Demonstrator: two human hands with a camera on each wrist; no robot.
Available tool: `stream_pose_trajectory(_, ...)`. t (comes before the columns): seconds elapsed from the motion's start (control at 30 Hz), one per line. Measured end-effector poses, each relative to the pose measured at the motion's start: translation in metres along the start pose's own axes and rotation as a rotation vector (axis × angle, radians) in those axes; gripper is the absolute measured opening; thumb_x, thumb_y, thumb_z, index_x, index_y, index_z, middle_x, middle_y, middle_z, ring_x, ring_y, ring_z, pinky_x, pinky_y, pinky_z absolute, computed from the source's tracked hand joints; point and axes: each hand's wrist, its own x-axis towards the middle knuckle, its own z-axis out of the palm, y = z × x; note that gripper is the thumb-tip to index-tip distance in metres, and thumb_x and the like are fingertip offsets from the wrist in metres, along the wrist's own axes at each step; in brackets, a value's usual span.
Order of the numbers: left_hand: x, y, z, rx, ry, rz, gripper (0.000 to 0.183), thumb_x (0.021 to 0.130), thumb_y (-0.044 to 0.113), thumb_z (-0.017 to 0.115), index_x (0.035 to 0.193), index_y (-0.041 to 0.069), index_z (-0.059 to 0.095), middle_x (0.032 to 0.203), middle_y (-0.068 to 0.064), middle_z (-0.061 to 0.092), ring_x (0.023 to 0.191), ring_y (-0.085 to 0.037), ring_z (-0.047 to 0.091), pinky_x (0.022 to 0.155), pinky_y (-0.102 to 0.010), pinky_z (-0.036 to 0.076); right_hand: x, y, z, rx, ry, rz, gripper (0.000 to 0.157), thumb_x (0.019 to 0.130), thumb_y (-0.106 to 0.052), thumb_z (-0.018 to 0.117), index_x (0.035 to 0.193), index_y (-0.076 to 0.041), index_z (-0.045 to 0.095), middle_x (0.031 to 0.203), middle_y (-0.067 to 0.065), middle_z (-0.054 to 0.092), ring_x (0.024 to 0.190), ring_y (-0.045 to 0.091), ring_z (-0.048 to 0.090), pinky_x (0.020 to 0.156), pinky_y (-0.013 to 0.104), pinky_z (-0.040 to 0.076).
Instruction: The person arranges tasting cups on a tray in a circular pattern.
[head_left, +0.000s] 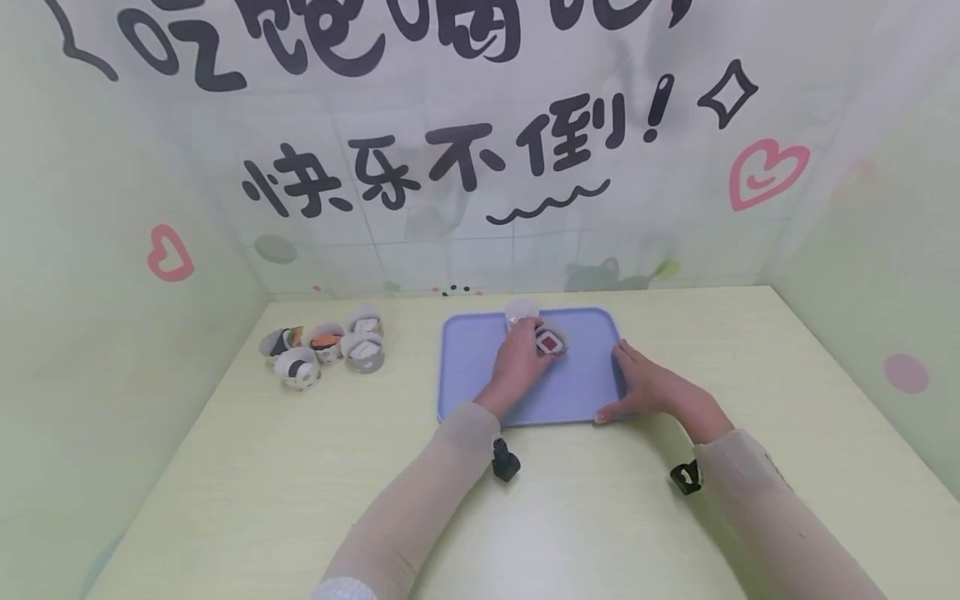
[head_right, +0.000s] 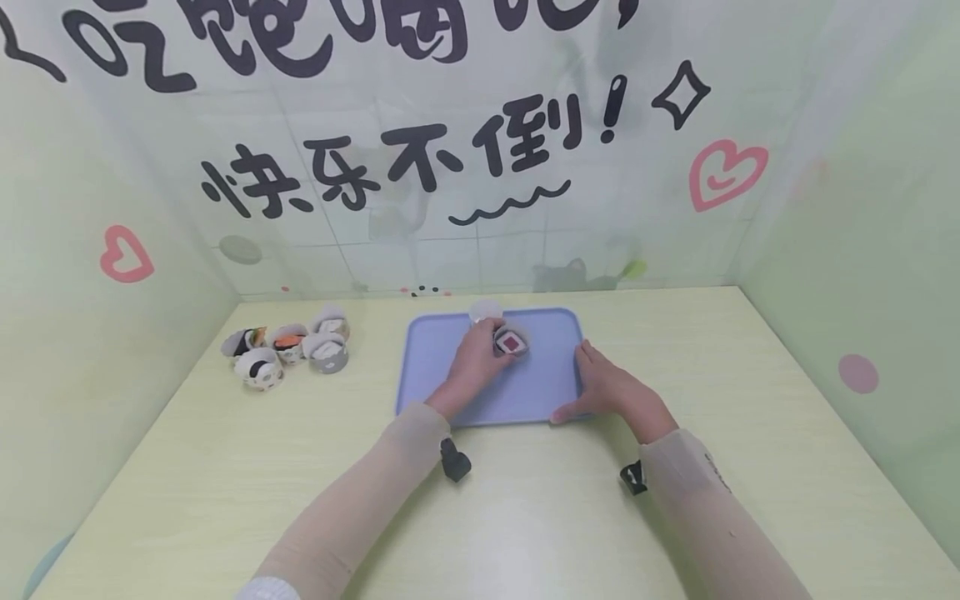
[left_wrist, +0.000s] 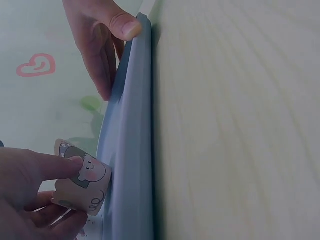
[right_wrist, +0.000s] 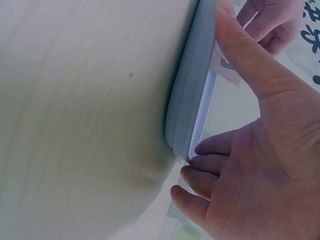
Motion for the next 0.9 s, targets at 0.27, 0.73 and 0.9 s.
stream_pose_trajectory(0.27,0.002,-0.004,0.002,0.033,0.073,0.006,0.062,0.085,0.012,0.079,0.139,0.009,0.049,0.131,-0.011,0.050,0.117,-0.025,0.058,0.101,-0.034,0.054,0.000,0.000,0.000,-0.002,0.001,-0.007,0.130,0.071,-0.048,0.087,0.148,0.022,0.009,0.156,0.044,0.004,0.147,0.057,0.011,0.122,0.062,0.019)
stream_pose_trajectory(0.73,0.012,0.005,0.000,0.077,0.084,0.031,0.064,0.086,0.005,0.075,0.141,0.009,0.043,0.127,-0.011,0.047,0.108,-0.023,0.055,0.088,-0.032,0.056,-0.001,0.001,0.002,0.019,-0.005,0.008,0.131,0.071,-0.050,0.086,0.149,0.021,0.008,0.157,0.042,0.003,0.147,0.056,0.009,0.123,0.061,0.016)
stream_pose_trajectory(0.9,0.016,0.006,0.000,0.123,0.097,0.031,0.064,0.086,0.006,0.075,0.141,0.010,0.044,0.129,-0.011,0.048,0.111,-0.024,0.056,0.085,-0.034,0.057,0.000,0.001,0.002,0.008,0.001,0.006,0.131,0.071,-0.050,0.086,0.149,0.021,0.009,0.157,0.043,0.004,0.147,0.056,0.010,0.123,0.061,0.017)
